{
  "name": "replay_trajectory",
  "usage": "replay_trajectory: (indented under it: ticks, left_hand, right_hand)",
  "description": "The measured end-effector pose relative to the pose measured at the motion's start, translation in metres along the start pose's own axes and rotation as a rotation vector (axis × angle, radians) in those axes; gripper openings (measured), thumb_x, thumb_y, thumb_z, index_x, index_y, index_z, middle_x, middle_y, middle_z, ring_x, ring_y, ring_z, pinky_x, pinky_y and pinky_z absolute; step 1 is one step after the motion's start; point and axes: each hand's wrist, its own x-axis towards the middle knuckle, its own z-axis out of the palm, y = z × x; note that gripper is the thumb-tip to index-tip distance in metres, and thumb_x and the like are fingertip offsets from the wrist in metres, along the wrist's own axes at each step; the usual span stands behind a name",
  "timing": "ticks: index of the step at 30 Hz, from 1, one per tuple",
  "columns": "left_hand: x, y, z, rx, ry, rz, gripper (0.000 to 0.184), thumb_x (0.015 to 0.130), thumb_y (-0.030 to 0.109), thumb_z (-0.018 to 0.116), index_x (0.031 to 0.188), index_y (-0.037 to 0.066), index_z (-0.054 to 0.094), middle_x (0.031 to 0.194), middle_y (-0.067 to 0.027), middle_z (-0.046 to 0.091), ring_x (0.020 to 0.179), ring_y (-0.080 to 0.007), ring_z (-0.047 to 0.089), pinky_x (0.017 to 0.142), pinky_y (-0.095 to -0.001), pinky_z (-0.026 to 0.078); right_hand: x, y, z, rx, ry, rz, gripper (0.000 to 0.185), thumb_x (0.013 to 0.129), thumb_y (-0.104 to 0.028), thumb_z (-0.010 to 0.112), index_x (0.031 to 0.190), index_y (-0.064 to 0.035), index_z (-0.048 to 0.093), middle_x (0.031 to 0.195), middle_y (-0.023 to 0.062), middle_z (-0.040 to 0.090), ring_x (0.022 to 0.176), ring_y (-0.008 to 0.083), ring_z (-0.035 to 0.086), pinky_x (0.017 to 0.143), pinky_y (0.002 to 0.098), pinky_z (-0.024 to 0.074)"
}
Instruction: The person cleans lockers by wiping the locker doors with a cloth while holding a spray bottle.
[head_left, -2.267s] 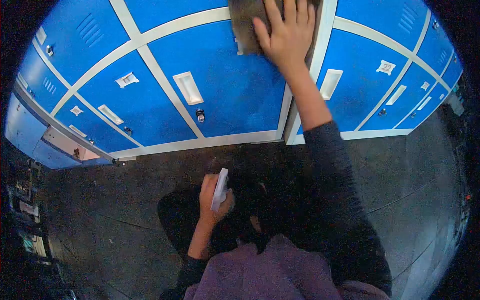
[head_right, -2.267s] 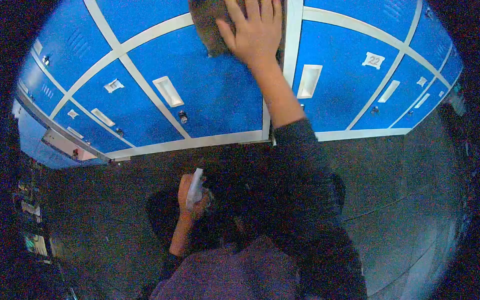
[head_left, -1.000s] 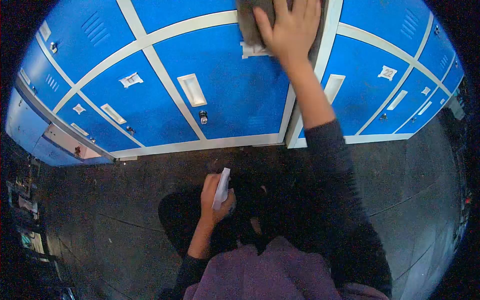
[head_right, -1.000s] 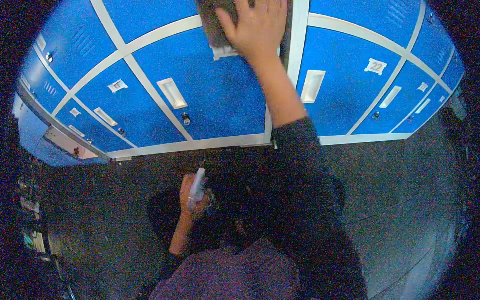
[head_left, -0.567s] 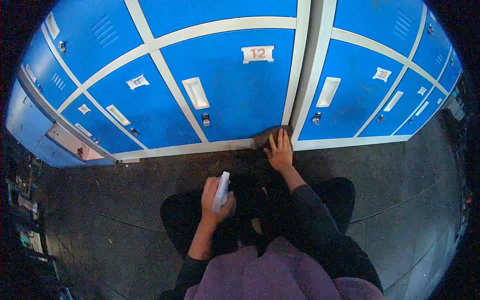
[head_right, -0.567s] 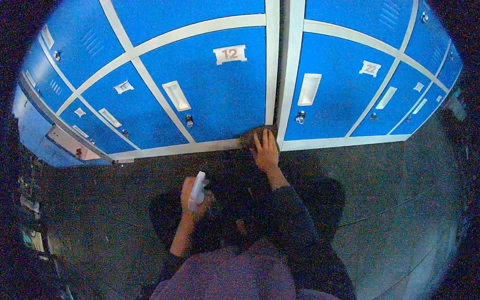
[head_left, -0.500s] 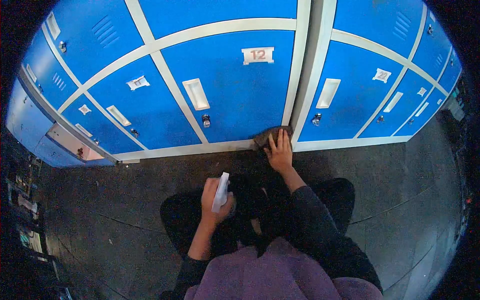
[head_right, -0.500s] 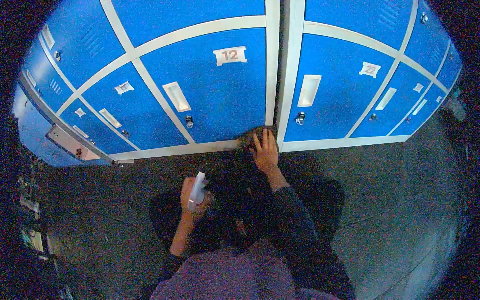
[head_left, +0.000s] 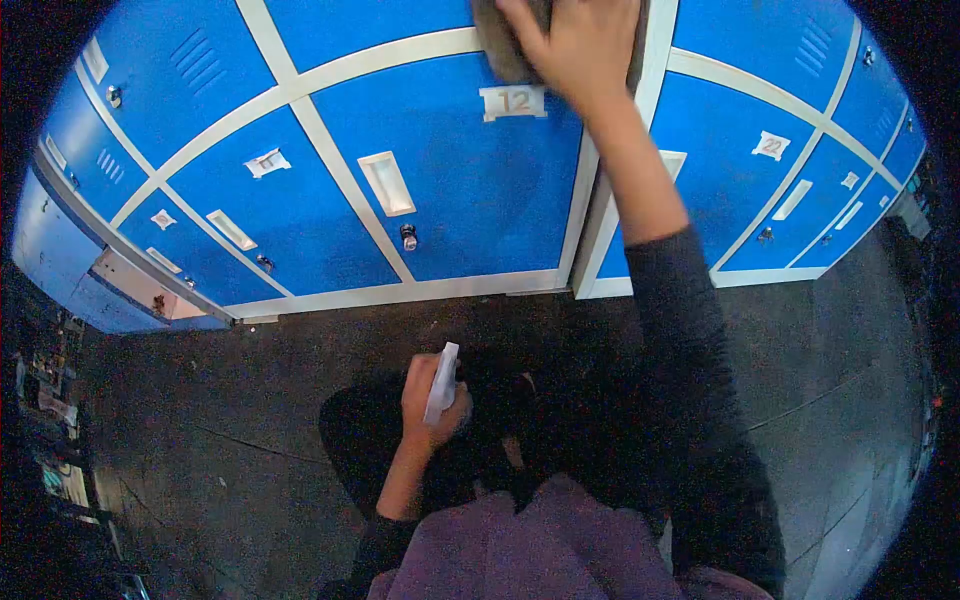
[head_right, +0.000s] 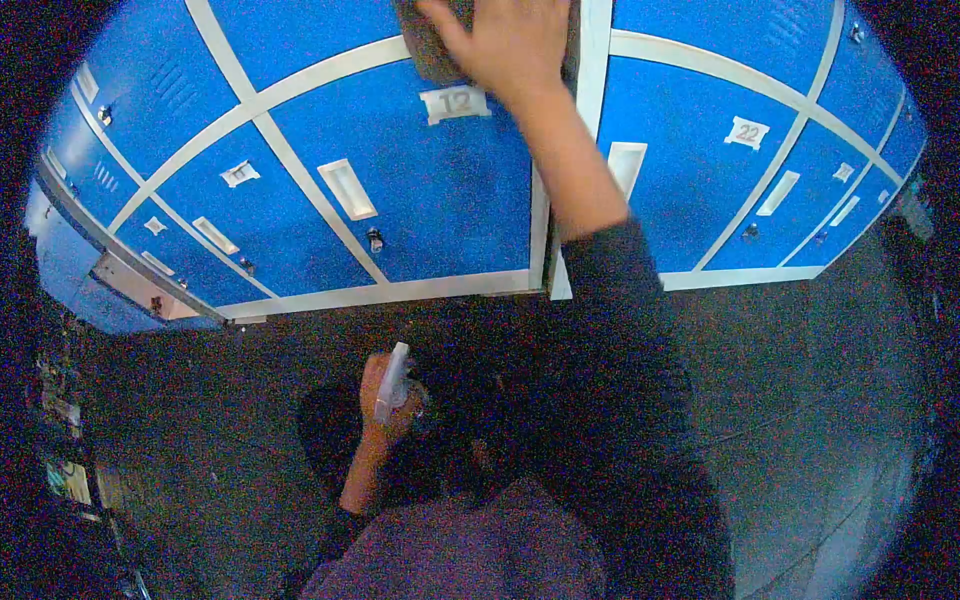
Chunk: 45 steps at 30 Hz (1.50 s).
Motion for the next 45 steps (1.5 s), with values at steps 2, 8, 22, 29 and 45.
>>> replay_trajectory:
  ticks: [2,8,22,29,45]
  left_hand:
    - [0.003,0.006,-0.001,-0.018,-0.004,-0.04,0.037,0.064,0.003,0.062,0.1,0.002,0.054,0.092,-0.0145,0.052,0.085,-0.0329,0.054,0.073,-0.0367,0.045]
    - [0.004,0.0,0.001,-0.017,-0.013,-0.022,0.036,0.066,0.003,0.062,0.1,0.002,0.054,0.092,-0.015,0.051,0.084,-0.0329,0.053,0.074,-0.0366,0.045]
    - [0.0,0.003,-0.007,-0.06,-0.006,-0.023,0.038,0.065,0.003,0.063,0.102,0.003,0.053,0.091,-0.0143,0.051,0.086,-0.0324,0.054,0.074,-0.0365,0.045]
    - [-0.002,-0.006,-0.001,-0.063,0.003,-0.044,0.039,0.064,0.003,0.063,0.102,0.003,0.053,0.092,-0.0141,0.051,0.085,-0.0328,0.054,0.075,-0.0373,0.046]
    - [0.008,0.005,-0.003,-0.073,0.031,0.006,0.039,0.064,0.003,0.062,0.102,0.003,0.054,0.091,-0.0147,0.051,0.084,-0.0333,0.053,0.074,-0.038,0.045]
  right_hand:
    - [0.02,-0.002,-0.001,-0.031,0.043,-0.012,0.057,0.083,-0.037,0.053,0.135,-0.0186,0.038,0.143,0.0198,0.02,0.131,0.0379,0.021,0.104,0.0507,0.0202]
    - [-0.028,-0.008,-0.01,-0.235,-0.176,-0.037,0.058,0.085,-0.036,0.05,0.137,-0.0168,0.034,0.145,0.0201,0.015,0.131,0.0388,0.02,0.103,0.0522,0.0193]
    - [-0.368,-0.06,-0.097,-0.097,-1.061,0.3,0.051,0.087,-0.038,0.049,0.132,-0.0142,0.041,0.142,0.0229,0.019,0.128,0.0489,0.017,0.104,0.0564,0.019]
    - [-0.259,-0.045,-0.048,-0.195,-0.68,0.229,0.057,0.086,-0.043,0.047,0.131,-0.0085,0.039,0.141,0.0308,0.012,0.127,0.0531,0.013,0.1,0.0619,0.0157]
    - [-0.052,-0.001,0.002,-0.096,-0.103,0.074,0.067,0.084,-0.039,0.049,0.136,-0.0019,0.029,0.14,0.0305,0.019,0.128,0.0434,0.023,0.103,0.0513,0.0212]
